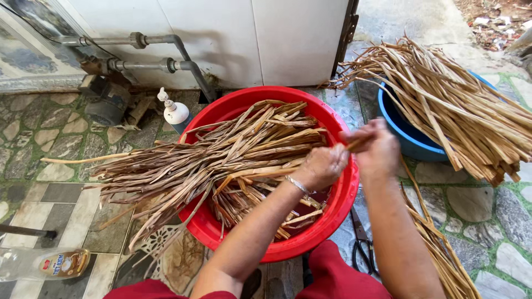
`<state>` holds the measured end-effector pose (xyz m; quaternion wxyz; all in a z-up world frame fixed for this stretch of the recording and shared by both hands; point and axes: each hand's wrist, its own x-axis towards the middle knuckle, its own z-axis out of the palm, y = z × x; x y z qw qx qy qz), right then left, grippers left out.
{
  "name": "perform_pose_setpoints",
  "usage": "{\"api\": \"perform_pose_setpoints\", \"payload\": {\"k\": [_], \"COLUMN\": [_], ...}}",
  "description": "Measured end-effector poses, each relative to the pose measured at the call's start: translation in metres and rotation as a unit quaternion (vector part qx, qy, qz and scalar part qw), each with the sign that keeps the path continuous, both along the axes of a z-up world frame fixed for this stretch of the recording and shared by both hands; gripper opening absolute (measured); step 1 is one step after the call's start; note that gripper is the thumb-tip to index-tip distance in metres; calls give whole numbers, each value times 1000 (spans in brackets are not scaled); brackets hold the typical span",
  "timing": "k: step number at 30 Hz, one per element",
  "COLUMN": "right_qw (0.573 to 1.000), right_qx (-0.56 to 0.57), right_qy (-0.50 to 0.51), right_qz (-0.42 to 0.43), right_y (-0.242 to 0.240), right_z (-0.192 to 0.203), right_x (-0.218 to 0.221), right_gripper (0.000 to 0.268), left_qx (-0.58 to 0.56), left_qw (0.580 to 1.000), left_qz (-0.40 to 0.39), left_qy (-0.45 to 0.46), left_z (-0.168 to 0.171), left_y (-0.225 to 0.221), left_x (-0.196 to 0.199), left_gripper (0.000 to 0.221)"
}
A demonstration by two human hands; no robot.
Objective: The person sits on a tiled floor and processes long, dried plant strips. They repeatedly pick up strips from a red basin, pull them apart by hand, and place the separated pieces into a blue basin. A pair of scissors is visible on the floor but is not used during the clip.
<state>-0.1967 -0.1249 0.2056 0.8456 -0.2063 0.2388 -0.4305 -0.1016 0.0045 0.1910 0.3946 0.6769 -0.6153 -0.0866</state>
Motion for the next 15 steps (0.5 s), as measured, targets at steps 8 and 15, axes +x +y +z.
{"api": "perform_pose_setpoints", "payload": {"k": [8, 15], "right_qw": [996, 990], "right_qx": [17, -9], "right_qy": [84, 138], "right_qz": [-27, -27], "right_y": [-134, -174], "right_z": [-76, -127], "right_x": [-29, -14], "right_gripper": [23, 18], "left_qx": [-45, -22], "left_qw": [997, 995], "left_qz": [28, 50], "left_qy": [-53, -81], "left_z": [-47, -39], "left_y": [28, 60], "left_x": [-50, -39], "left_gripper": [21, 18]}}
